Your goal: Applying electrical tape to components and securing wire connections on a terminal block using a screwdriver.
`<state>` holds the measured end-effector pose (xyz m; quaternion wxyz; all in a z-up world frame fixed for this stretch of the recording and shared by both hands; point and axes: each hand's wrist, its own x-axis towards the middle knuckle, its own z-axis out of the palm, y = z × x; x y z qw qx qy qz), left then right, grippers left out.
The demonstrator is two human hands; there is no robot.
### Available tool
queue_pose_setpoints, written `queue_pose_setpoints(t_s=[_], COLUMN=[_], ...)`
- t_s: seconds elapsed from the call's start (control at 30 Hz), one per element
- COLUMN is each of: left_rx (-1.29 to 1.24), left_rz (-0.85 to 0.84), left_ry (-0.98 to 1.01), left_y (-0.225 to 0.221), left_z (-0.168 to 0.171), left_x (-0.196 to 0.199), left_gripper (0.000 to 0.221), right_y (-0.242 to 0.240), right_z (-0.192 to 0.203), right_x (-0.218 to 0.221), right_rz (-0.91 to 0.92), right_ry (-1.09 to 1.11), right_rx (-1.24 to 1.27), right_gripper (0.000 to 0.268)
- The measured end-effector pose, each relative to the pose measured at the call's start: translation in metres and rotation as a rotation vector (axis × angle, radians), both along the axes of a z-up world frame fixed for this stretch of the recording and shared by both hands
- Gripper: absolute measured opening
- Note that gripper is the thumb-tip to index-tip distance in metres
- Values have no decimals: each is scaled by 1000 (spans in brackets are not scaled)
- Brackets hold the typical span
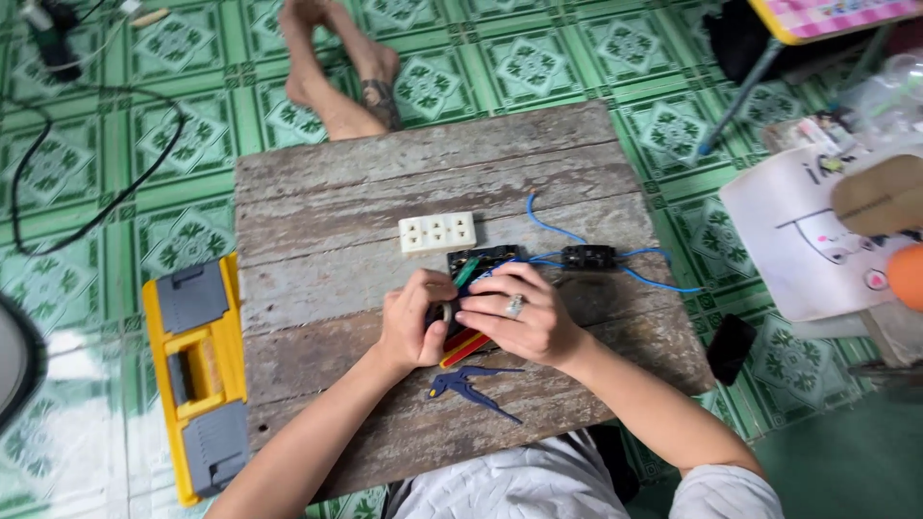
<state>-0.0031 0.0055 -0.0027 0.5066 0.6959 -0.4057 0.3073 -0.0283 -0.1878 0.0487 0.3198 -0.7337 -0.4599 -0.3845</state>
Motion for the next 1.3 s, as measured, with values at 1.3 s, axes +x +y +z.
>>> queue_pose_setpoints(t_s=[1.3], left_rx=[5], left_rz=[13], left_ry=[94], left_y=[-4], left_z=[13], left_x=[-3], left_gripper=[43], right_y=[0], right_z=[-5], right_x=[-3], right_rz=[43], right_ry=[254], right_rx=[74], right_gripper=[4])
